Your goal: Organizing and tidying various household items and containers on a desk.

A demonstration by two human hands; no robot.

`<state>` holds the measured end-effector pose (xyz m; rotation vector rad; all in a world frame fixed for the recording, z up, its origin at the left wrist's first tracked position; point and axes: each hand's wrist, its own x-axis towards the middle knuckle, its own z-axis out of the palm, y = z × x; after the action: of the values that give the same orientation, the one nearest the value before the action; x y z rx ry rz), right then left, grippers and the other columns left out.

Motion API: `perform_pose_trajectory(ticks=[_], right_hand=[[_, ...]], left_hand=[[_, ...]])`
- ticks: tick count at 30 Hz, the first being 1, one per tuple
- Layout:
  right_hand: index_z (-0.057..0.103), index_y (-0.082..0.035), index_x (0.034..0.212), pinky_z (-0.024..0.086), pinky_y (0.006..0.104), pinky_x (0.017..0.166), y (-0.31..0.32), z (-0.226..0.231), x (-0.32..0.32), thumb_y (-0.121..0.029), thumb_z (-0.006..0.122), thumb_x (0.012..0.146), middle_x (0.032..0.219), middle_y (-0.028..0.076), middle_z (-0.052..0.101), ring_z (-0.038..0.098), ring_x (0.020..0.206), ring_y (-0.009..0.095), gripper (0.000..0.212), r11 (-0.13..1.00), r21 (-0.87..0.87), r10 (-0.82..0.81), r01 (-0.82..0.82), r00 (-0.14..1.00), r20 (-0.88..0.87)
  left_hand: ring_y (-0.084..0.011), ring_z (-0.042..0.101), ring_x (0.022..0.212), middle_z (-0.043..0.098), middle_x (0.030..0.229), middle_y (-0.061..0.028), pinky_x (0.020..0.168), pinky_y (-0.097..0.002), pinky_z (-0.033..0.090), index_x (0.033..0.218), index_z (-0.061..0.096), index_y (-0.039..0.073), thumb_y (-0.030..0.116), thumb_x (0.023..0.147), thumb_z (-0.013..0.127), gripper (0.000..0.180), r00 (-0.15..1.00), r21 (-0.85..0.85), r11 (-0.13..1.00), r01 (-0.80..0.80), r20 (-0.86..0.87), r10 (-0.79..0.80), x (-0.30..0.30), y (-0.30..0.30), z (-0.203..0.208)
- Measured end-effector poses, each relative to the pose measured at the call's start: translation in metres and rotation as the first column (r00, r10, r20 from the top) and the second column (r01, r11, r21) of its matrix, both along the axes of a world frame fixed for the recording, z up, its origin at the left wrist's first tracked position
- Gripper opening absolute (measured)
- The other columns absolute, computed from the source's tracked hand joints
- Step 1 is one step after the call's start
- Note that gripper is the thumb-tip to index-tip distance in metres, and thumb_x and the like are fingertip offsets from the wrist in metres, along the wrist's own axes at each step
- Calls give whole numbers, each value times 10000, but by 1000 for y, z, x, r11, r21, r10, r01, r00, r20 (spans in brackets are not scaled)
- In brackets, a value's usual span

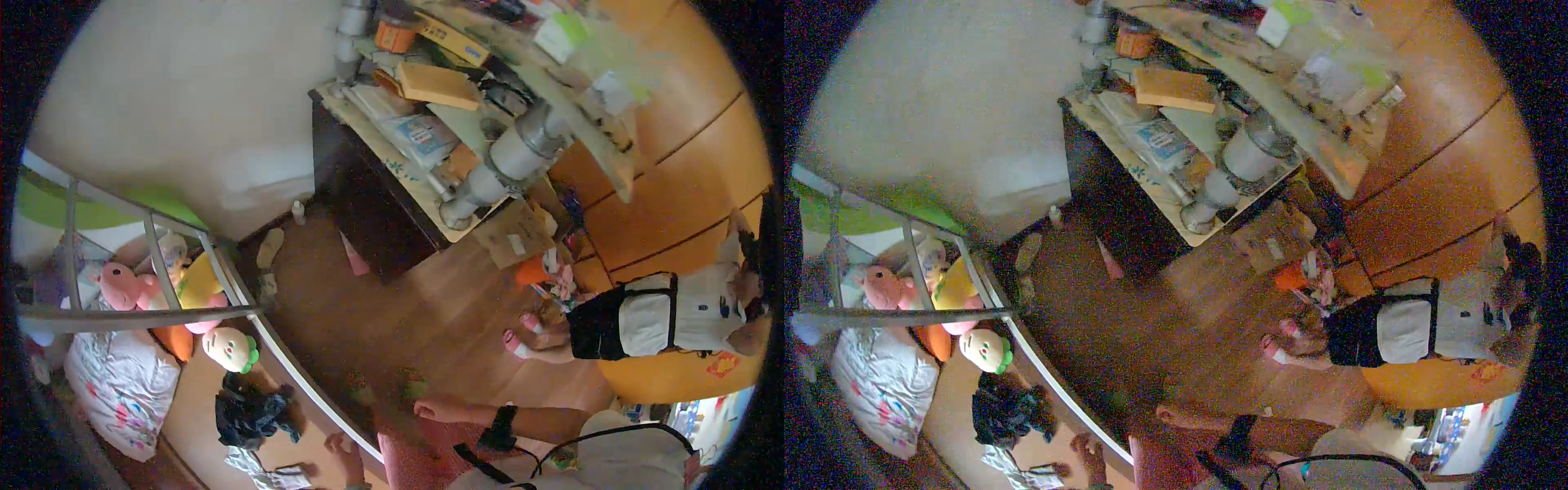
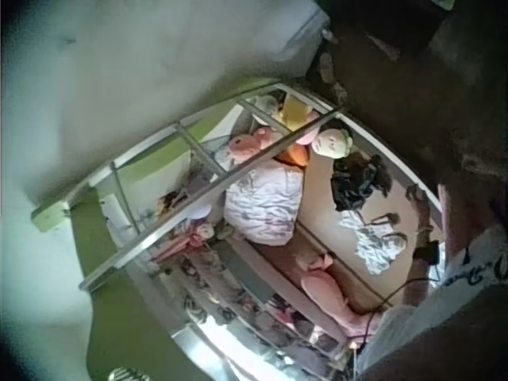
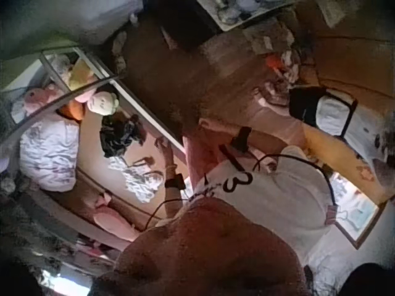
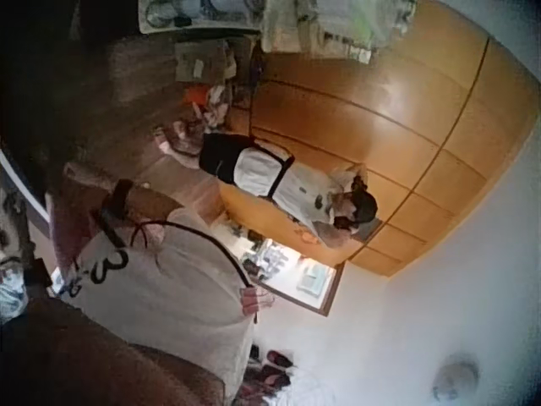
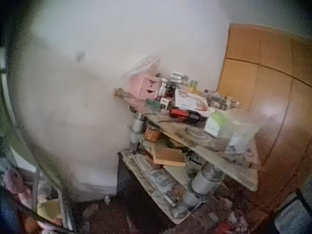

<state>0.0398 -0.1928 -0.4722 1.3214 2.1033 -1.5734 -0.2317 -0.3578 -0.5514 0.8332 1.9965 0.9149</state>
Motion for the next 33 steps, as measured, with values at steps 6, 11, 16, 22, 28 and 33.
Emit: perform_pose_trajectory(ticks=[6,11,16,22,28,33], right_hand=[[593,-85,1075,472,418,822,3,14,19,-251,531,941,1010,128,641,608,954,312,222,996,92,-21,24,999,-35],[598,-88,1103,474,423,825,14,62,21,-247,541,935,1047,131,642,611,965,317,238,983,77,-163,169,984,-76],[588,-76,1129,473,417,859,35,120,33,-264,539,945,1093,138,634,608,999,312,268,996,74,-56,42,977,207],[562,-56,1189,465,356,891,45,103,59,-247,524,975,1106,95,636,597,1020,214,289,943,3,-302,331,863,-404],[562,-51,1196,455,325,909,110,147,84,-221,549,971,1126,77,621,572,1051,176,283,964,11,-250,267,918,-309],[593,-57,1153,485,304,849,176,190,129,-210,566,961,1082,53,635,593,981,158,247,882,212,-366,421,895,-255]], left_hand=[[-261,600,979,608,1058,-139,844,-363,499,1173,566,11,105,898,621,296,980,160,969,187,32,-194,-13,4,24],[-212,602,1003,589,1129,-160,859,-329,496,1098,557,2,65,853,618,260,816,139,990,-35,575,-52,-38,20,30],[-188,646,725,660,835,-89,718,-321,538,933,616,-4,57,894,580,81,937,176,984,19,340,-79,-40,33,52],[-259,614,898,618,953,-130,806,-351,486,1027,622,50,45,786,636,241,946,96,976,196,245,-214,-37,84,87],[-164,638,793,673,876,-93,718,-285,503,1024,622,44,90,850,640,181,965,190,968,163,173,-196,-19,168,157],[-176,649,806,673,887,-97,729,-301,511,1027,608,33,91,867,627,172,967,321,931,172,127,-222,-4,236,212]])
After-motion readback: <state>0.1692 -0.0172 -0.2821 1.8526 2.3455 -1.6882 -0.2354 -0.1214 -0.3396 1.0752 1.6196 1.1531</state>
